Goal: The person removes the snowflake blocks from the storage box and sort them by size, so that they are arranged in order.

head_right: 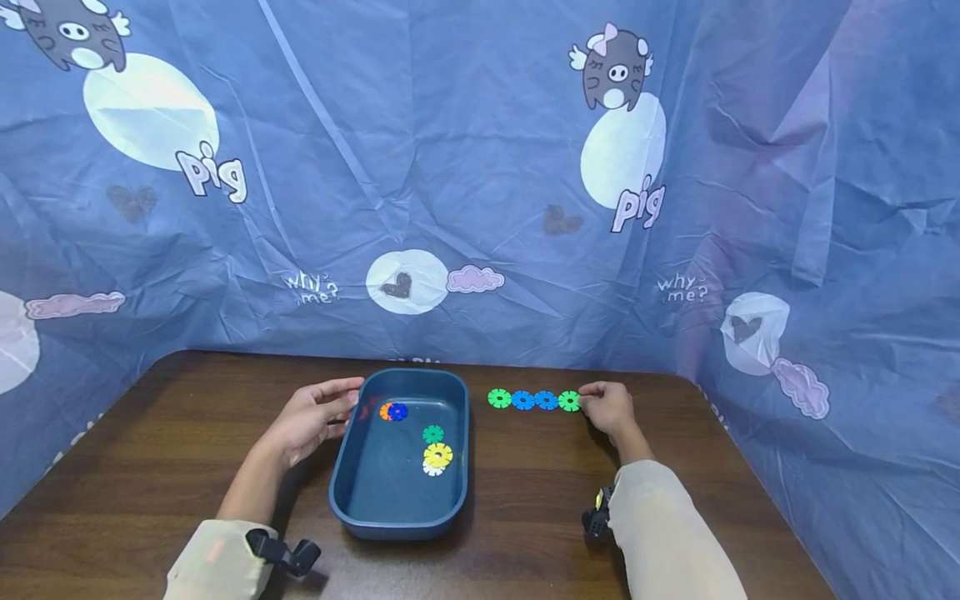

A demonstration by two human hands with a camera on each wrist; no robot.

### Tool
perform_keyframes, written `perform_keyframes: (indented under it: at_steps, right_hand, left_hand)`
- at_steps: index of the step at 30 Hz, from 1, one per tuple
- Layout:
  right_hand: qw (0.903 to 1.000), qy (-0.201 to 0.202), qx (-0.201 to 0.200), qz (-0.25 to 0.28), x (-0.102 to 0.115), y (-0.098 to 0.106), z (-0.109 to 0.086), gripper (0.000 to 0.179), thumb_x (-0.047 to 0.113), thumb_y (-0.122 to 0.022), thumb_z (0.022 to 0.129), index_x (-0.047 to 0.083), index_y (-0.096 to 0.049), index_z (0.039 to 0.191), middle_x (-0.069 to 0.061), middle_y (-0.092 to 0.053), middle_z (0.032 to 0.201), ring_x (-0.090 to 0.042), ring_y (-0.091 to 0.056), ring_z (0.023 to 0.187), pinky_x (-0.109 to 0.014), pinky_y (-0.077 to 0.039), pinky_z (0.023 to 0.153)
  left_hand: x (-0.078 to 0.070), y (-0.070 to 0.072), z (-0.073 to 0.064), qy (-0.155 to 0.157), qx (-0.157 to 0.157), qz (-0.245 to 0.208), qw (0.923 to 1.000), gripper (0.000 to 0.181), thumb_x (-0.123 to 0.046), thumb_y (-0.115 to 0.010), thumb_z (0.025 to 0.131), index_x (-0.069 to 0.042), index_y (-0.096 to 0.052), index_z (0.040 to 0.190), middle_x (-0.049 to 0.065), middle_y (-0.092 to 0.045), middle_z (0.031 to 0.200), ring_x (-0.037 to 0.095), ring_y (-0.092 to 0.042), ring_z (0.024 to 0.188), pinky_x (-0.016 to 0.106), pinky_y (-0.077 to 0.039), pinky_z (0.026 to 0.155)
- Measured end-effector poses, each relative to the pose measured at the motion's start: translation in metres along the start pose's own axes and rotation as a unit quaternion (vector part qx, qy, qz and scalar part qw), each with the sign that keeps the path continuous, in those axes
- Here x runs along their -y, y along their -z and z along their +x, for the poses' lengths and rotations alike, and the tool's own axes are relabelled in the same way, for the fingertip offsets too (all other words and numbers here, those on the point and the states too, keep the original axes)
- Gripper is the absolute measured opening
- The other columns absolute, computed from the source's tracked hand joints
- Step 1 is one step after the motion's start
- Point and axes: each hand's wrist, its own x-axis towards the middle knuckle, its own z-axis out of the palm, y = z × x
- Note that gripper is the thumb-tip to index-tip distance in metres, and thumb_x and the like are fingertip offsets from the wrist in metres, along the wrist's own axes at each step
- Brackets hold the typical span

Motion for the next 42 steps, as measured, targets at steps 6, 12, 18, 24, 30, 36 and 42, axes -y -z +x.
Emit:
perform_keyframes:
  at_steps: [6, 12, 18, 24, 30, 36, 42]
  right_hand:
    - [0.9990, -0.003, 0.010, 0.044, -0.004, 0.002, -0.003, 0.024, -0.002, -0.063, 0.096, -0.015, -0.066, 0.117, -0.014, -0.072, 0.091, -0.008, -0.063, 0.073, -0.020, -0.053, 0.066]
    - [0.9951, -0.003, 0.022, 0.096, -0.009, 0.006, -0.005, 0.027, -0.006, -0.060, 0.098, -0.019, -0.062, 0.121, -0.025, -0.070, 0.108, -0.009, -0.066, 0.080, -0.020, -0.056, 0.071]
    - [0.9947, 0.018, 0.040, 0.093, -0.006, 0.011, -0.007, 0.029, -0.005, -0.059, 0.099, -0.019, -0.060, 0.124, -0.027, -0.069, 0.109, -0.011, -0.065, 0.085, -0.026, -0.058, 0.075]
    - [0.9944, 0.060, 0.055, 0.066, 0.003, 0.009, -0.004, 0.028, -0.003, -0.061, 0.099, -0.017, -0.061, 0.123, -0.028, -0.070, 0.108, -0.020, -0.069, 0.091, -0.030, -0.060, 0.076]
    - [0.9910, 0.116, 0.062, 0.024, 0.022, 0.003, -0.003, 0.024, -0.001, -0.064, 0.099, -0.014, -0.066, 0.118, -0.026, -0.071, 0.099, -0.022, -0.066, 0.080, -0.030, -0.057, 0.069]
    - [0.9820, 0.171, 0.077, -0.017, 0.045, -0.008, -0.006, 0.020, 0.004, -0.070, 0.096, -0.007, -0.072, 0.113, -0.013, -0.074, 0.093, -0.023, -0.067, 0.080, -0.028, -0.054, 0.066]
    - [0.9684, 0.216, 0.112, -0.057, 0.076, -0.020, -0.015, 0.017, 0.006, -0.071, 0.095, 0.001, -0.074, 0.112, -0.008, -0.075, 0.097, -0.019, -0.070, 0.086, -0.029, -0.055, 0.072]
  left_hand:
    - [0.000, 0.000, -0.001, 0.002, 0.003, 0.000, 1.0000, 0.040, -0.005, -0.055, 0.105, 0.003, -0.051, 0.144, 0.008, -0.061, 0.109, 0.024, -0.069, 0.099, 0.030, -0.059, 0.077]
    - [0.001, -0.001, -0.001, 0.004, 0.004, -0.001, 1.0000, 0.041, -0.006, -0.056, 0.105, 0.004, -0.051, 0.144, 0.007, -0.061, 0.107, 0.021, -0.068, 0.095, 0.029, -0.058, 0.076]
    - [0.002, -0.001, 0.000, 0.007, 0.004, -0.002, 1.0000, 0.041, -0.005, -0.055, 0.105, 0.004, -0.051, 0.144, 0.007, -0.061, 0.107, 0.021, -0.067, 0.094, 0.028, -0.058, 0.075]
    - [0.001, 0.000, 0.000, 0.006, 0.004, -0.003, 1.0000, 0.040, -0.005, -0.056, 0.105, 0.004, -0.051, 0.144, 0.008, -0.061, 0.108, 0.022, -0.068, 0.096, 0.028, -0.058, 0.076]
    - [0.002, 0.000, 0.000, 0.002, 0.004, 0.001, 1.0000, 0.041, -0.005, -0.056, 0.105, 0.004, -0.051, 0.144, 0.010, -0.062, 0.112, 0.021, -0.068, 0.096, 0.029, -0.058, 0.076]
    - [0.002, 0.000, 0.000, 0.000, 0.000, 0.002, 1.0000, 0.040, -0.004, -0.056, 0.105, 0.004, -0.051, 0.144, 0.009, -0.062, 0.109, 0.021, -0.068, 0.095, 0.029, -0.058, 0.076]
    - [-0.001, 0.000, -0.001, -0.002, 0.000, 0.004, 1.0000, 0.041, -0.006, -0.056, 0.105, 0.004, -0.051, 0.144, 0.010, -0.062, 0.109, 0.021, -0.068, 0.096, 0.029, -0.059, 0.077]
